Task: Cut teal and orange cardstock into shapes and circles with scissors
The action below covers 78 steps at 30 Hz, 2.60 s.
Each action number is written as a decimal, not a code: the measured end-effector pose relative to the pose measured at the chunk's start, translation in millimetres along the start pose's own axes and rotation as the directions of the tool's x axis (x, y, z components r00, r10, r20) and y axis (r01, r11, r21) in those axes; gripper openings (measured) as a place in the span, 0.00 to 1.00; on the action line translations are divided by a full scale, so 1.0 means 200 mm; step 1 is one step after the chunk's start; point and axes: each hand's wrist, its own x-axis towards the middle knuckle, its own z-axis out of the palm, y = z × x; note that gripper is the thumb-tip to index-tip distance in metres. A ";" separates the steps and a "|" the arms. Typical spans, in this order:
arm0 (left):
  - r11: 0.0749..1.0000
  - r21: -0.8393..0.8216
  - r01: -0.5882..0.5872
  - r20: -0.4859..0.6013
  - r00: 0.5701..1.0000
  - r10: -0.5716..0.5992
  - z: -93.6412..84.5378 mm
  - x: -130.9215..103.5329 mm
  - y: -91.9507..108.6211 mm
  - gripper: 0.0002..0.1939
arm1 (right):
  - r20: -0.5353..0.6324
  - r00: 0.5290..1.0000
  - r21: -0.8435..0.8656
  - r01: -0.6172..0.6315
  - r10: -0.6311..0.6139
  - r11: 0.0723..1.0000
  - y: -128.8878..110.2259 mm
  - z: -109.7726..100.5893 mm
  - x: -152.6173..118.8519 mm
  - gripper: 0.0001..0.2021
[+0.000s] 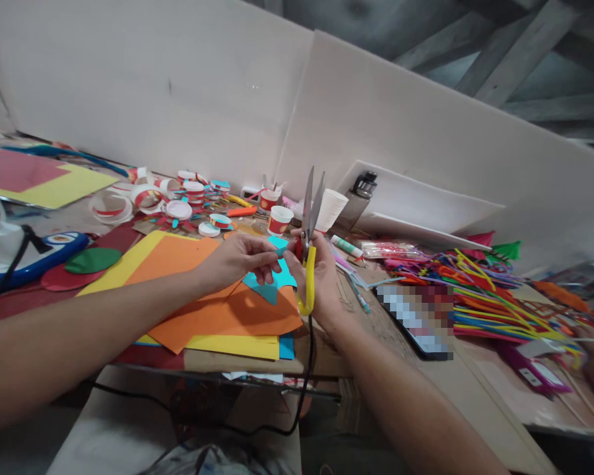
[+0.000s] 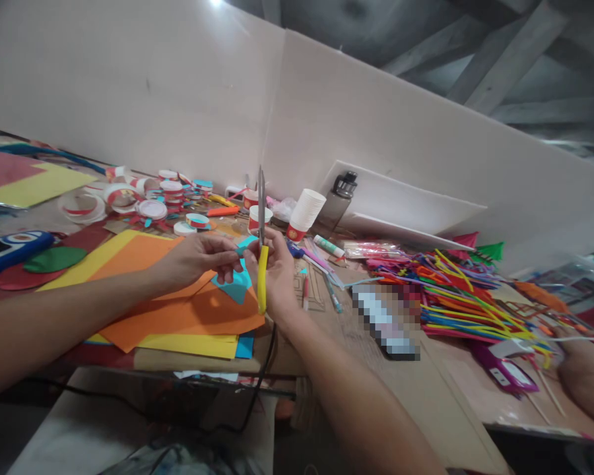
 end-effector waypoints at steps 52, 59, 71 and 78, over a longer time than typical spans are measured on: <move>0.982 0.187 0.006 -0.097 0.995 0.012 0.04 -0.02 0.04 0.16 | 0.017 0.999 -0.005 -0.050 0.050 0.999 0.00 0.00 0.00 0.12; 0.992 0.098 0.078 -0.069 0.995 -0.072 0.03 -0.01 0.04 0.15 | -0.009 1.000 -0.085 0.000 -0.001 0.996 -0.02 0.00 0.00 0.11; 0.935 -0.252 0.249 0.098 0.968 -0.231 -0.04 0.01 0.00 0.26 | -0.025 0.999 -0.122 -0.038 0.035 0.992 -0.01 0.00 0.00 0.11; 0.979 -0.092 0.180 -0.015 0.983 -0.182 0.00 0.01 0.00 0.17 | 0.004 0.998 -0.111 -0.054 0.055 0.992 0.00 0.02 -0.01 0.13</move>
